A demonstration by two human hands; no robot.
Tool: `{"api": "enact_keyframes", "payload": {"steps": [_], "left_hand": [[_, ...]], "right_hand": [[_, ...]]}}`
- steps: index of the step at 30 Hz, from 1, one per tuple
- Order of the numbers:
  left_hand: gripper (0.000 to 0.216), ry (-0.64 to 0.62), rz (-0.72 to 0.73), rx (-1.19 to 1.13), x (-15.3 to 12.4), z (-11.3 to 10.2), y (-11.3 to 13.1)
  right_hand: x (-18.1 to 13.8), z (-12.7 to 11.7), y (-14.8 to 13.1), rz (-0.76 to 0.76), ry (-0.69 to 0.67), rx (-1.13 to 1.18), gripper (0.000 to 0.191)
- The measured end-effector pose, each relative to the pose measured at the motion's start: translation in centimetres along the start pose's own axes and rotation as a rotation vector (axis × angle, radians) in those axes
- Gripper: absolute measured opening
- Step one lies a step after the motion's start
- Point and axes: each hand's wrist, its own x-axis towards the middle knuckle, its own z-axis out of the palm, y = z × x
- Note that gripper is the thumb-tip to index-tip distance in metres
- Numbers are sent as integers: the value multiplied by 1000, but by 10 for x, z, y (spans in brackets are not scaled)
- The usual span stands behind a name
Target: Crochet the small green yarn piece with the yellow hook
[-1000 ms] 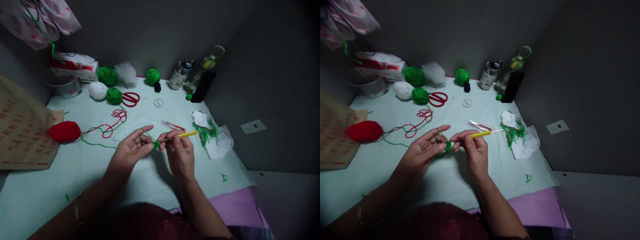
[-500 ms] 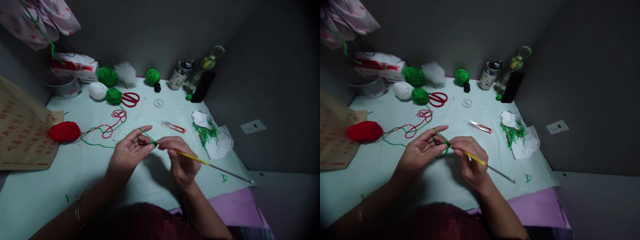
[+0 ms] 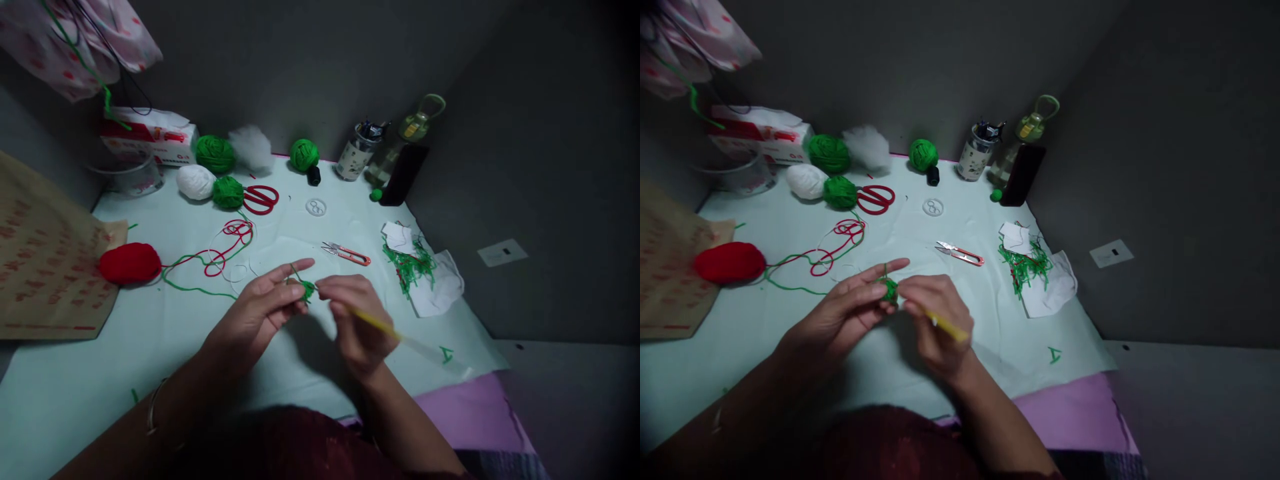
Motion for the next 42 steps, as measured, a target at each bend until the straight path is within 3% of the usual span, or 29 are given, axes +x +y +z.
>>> {"api": "enact_keyframes", "payload": {"steps": [2, 5, 8, 11, 15, 18, 21, 25, 30, 39, 42], "left_hand": [[41, 15, 71, 22, 1, -3, 0], [43, 19, 165, 101, 1, -1, 0], [45, 45, 200, 170, -1, 4, -2], [48, 77, 214, 161, -1, 6, -5], [44, 5, 67, 1, 3, 1, -6], [35, 15, 12, -66, 5, -3, -3], [32, 32, 62, -9, 5, -3, -1], [34, 30, 121, 72, 5, -1, -2], [44, 14, 43, -8, 3, -1, 0], [34, -72, -60, -140, 2, 3, 4], [32, -28, 4, -72, 2, 2, 2]], "right_hand": [[5, 3, 3, 168, 83, 279, 24], [10, 8, 7, 295, 64, 517, 21], [9, 11, 8, 290, 20, 471, 22], [4, 11, 6, 181, 3, 259, 31], [1, 6, 4, -3, -58, -4, 39], [6, 5, 7, 168, 35, 229, 30], [11, 6, 10, 346, 72, 489, 22], [11, 10, 12, 379, 3, 503, 19], [8, 10, 13, 406, 52, 557, 17], [14, 4, 17, 678, 106, 857, 14], [14, 6, 17, 644, 102, 848, 12]]}}
